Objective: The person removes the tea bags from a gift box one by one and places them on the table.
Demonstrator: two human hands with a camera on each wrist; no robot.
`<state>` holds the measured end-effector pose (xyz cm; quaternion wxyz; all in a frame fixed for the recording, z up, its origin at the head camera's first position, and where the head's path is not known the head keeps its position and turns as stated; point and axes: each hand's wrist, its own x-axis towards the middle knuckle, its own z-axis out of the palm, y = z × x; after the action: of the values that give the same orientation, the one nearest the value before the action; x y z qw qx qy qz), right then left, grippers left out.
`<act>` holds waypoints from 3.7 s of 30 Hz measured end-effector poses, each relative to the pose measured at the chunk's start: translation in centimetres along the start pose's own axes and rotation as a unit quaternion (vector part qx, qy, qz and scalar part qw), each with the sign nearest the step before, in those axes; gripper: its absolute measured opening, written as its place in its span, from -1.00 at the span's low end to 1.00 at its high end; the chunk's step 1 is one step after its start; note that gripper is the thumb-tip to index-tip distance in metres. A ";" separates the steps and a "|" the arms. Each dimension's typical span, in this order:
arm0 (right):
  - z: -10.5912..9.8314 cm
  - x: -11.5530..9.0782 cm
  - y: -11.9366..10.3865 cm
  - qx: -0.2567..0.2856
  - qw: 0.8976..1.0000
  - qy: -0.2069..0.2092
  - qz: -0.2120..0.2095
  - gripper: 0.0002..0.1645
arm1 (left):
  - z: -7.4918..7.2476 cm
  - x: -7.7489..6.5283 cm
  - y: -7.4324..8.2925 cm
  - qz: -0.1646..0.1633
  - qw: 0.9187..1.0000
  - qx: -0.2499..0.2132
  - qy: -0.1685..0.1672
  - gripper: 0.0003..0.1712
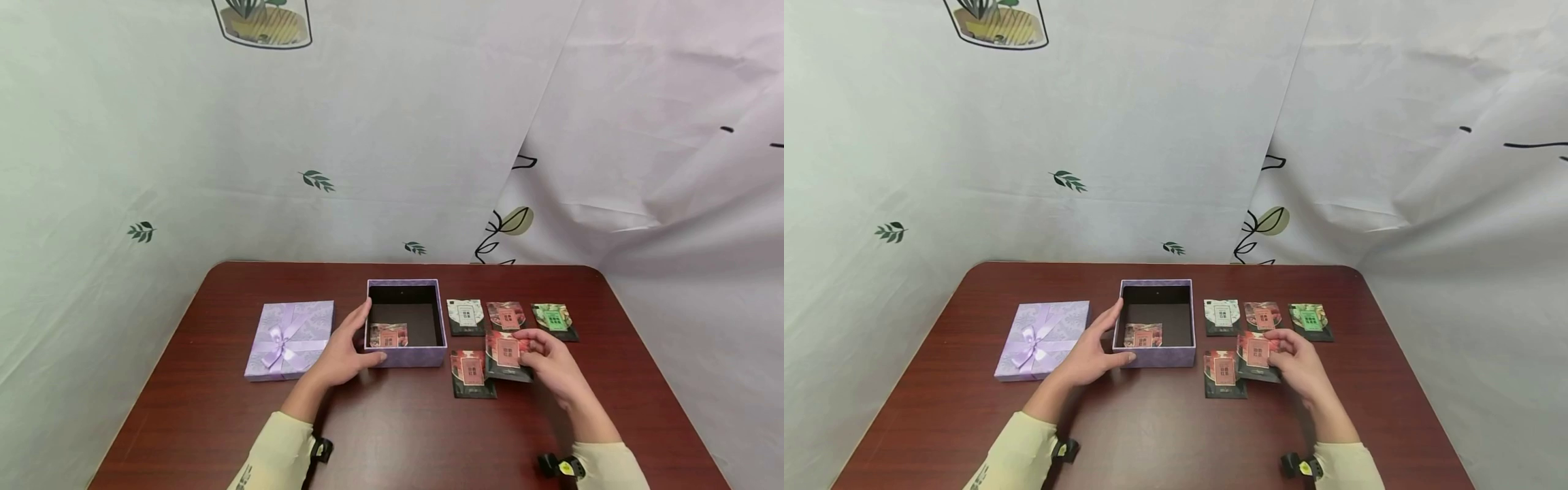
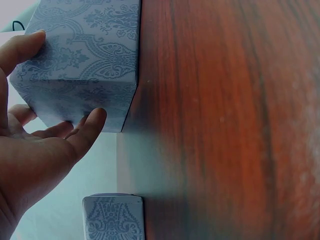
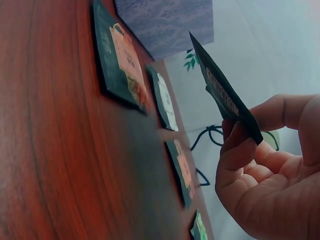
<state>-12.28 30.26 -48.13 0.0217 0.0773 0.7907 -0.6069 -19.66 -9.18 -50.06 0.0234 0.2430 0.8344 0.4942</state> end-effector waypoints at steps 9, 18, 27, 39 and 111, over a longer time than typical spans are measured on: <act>-0.6 -0.3 0.7 -0.018 1.000 0.004 0.013 -0.51 | 0.0 0.0 0.1 0.001 1.000 -0.004 0.000 0.19; -1.3 -0.3 1.2 -0.058 0.998 0.008 0.019 -0.51 | 0.1 0.0 -0.1 0.002 1.000 -0.002 0.003 0.19; -2.1 -0.2 2.4 -0.075 0.997 0.004 0.031 -0.50 | 0.0 -0.1 0.0 0.005 1.000 -0.005 0.001 0.20; -2.4 -0.2 2.7 -0.098 0.995 -0.009 0.027 -0.54 | 0.1 0.0 0.1 0.003 1.000 -0.012 0.003 0.19; -0.2 -0.3 0.0 -0.305 0.949 0.037 -0.068 -0.58 | 0.1 0.0 0.1 0.008 1.000 -0.020 0.009 0.18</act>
<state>-11.93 30.47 -48.05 -0.0264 0.0352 0.9418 -0.3334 -19.59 -9.08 -50.07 0.0165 0.2448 0.8224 0.5133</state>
